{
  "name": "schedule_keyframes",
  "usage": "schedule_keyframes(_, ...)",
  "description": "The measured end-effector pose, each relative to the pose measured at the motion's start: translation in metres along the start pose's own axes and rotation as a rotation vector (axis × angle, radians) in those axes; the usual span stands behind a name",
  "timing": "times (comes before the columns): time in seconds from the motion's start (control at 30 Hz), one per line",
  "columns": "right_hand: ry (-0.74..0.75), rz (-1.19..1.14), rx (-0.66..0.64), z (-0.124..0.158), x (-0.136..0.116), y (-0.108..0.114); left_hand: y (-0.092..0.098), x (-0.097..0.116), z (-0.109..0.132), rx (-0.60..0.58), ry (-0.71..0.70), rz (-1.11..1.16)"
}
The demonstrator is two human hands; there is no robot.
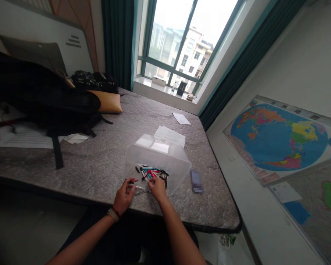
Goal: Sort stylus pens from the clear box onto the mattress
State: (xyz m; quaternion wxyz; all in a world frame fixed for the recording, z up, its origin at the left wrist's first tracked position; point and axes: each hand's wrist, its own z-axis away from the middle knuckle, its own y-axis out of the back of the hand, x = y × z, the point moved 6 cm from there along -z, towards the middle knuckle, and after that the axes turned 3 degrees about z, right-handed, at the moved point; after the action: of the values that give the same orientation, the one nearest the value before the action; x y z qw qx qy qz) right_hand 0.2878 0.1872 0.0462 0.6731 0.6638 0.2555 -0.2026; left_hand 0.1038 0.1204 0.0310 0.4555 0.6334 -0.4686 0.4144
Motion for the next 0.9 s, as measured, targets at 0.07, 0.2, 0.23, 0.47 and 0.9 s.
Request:
schedule_keyframes(0.07, -0.022, -0.066, -0.059, 0.005, -0.005, -0.01, -0.002, 0.012, 0.006, -0.047, 0.053, 0.204)
schedule_keyframes(0.2, -0.033, -0.176, -0.151, 0.009, -0.017, -0.023, -0.008, 0.027, 0.008, -0.096, 0.134, 0.463)
schedule_keyframes(0.23, -0.03, -0.186, -0.163, 0.01, -0.021, -0.025, -0.01, 0.027, 0.007, -0.086, 0.169, 0.501)
schedule_keyframes(0.47, -0.017, -0.253, -0.152, 0.02, -0.03, -0.027, -0.021, 0.004, 0.008, -0.081, 0.231, 0.604)
schedule_keyframes(0.9, -0.337, -0.772, -0.089, 0.028, 0.008, -0.02, -0.029, -0.044, 0.008, -0.133, 0.541, 0.926)
